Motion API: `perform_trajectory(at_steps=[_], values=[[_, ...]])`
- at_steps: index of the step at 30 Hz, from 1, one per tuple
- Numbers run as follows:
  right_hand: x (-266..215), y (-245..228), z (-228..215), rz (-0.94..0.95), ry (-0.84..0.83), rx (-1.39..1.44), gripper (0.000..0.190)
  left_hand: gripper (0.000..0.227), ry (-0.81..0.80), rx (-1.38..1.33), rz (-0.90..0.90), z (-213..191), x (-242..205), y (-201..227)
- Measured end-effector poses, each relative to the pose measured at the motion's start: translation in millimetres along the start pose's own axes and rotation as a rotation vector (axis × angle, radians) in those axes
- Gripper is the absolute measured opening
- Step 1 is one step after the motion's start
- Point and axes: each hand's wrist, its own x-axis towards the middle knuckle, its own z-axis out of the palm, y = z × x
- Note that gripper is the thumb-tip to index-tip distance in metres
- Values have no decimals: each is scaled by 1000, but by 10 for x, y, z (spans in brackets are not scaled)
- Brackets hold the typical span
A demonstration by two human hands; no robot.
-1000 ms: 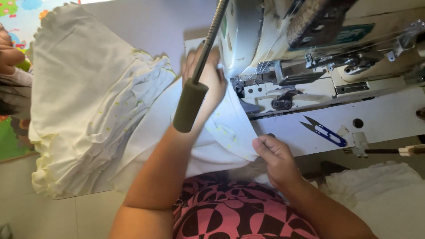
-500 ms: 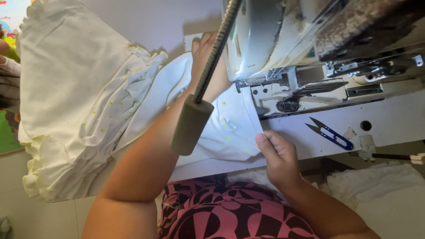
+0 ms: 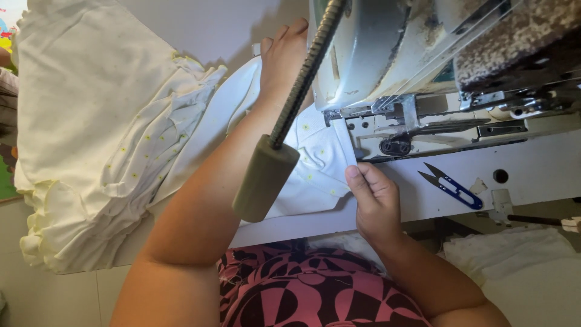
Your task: Trimming loose threads from white garments using small snips at a sewing workstation.
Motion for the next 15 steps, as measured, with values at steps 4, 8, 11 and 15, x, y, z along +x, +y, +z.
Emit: perform_trajectory(at_steps=[4, 8, 11, 15], values=[[14, 34, -5, -8, 6, -6, 25, 34, 24, -17, 15, -26, -25, 33], [40, 38, 12, -12, 27, -3, 25, 30, 41, -20, -6, 38, 8, -6], [50, 48, 12, -25, 22, -25, 26, 34, 29, -19, -12, -8, -21, 34], [48, 64, 9, -28, 21, -21, 26, 33, 54, -10, 23, 0, -34, 20]])
